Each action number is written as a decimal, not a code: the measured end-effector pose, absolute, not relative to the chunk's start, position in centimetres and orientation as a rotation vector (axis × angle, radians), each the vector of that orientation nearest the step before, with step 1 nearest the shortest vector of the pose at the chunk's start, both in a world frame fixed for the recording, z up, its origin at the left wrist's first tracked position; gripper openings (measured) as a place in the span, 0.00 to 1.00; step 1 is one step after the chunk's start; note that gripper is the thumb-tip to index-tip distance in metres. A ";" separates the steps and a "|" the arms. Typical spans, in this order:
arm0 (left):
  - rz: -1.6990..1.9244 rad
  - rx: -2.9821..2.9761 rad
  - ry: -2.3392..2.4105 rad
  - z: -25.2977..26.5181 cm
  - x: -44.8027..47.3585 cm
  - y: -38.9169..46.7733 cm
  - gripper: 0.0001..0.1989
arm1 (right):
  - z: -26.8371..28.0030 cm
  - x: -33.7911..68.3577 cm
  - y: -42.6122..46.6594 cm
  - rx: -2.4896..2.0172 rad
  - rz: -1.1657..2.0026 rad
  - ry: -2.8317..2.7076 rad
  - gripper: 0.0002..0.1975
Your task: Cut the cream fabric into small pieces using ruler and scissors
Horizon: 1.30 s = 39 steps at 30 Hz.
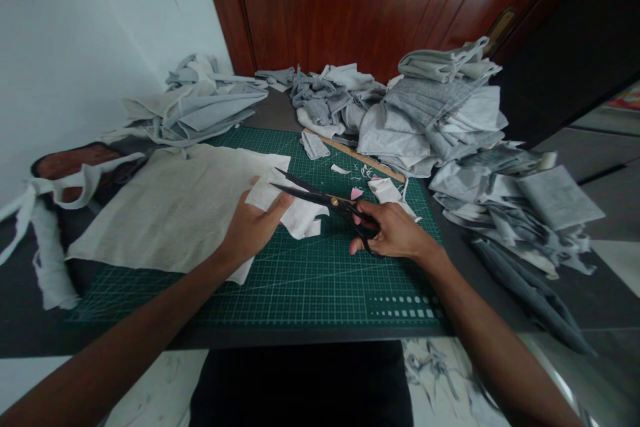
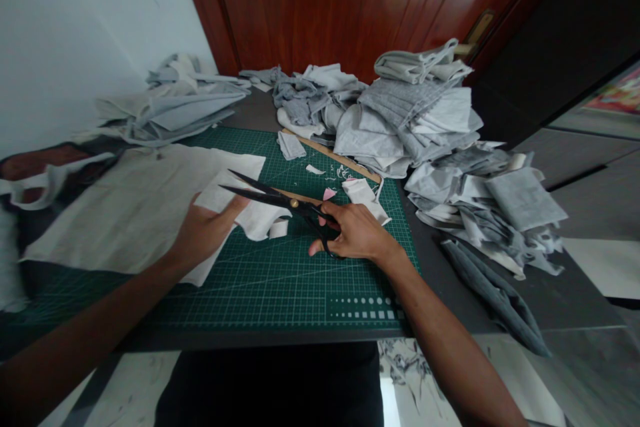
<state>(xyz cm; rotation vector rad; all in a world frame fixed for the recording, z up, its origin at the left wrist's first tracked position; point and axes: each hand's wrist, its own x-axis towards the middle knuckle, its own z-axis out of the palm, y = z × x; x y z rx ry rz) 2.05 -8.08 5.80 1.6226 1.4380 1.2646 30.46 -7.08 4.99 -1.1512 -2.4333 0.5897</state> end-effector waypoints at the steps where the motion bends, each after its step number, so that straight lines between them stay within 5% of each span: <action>1: 1.261 1.628 1.434 5.8 2.0 -8.1 0.22 | 5.0 30.5 -7.1 -1.147 0.588 -2.432 0.24; 39: 1.295 1.547 1.386 6.4 2.5 -8.4 0.15 | 5.0 30.5 -7.1 -1.047 0.597 -2.410 0.12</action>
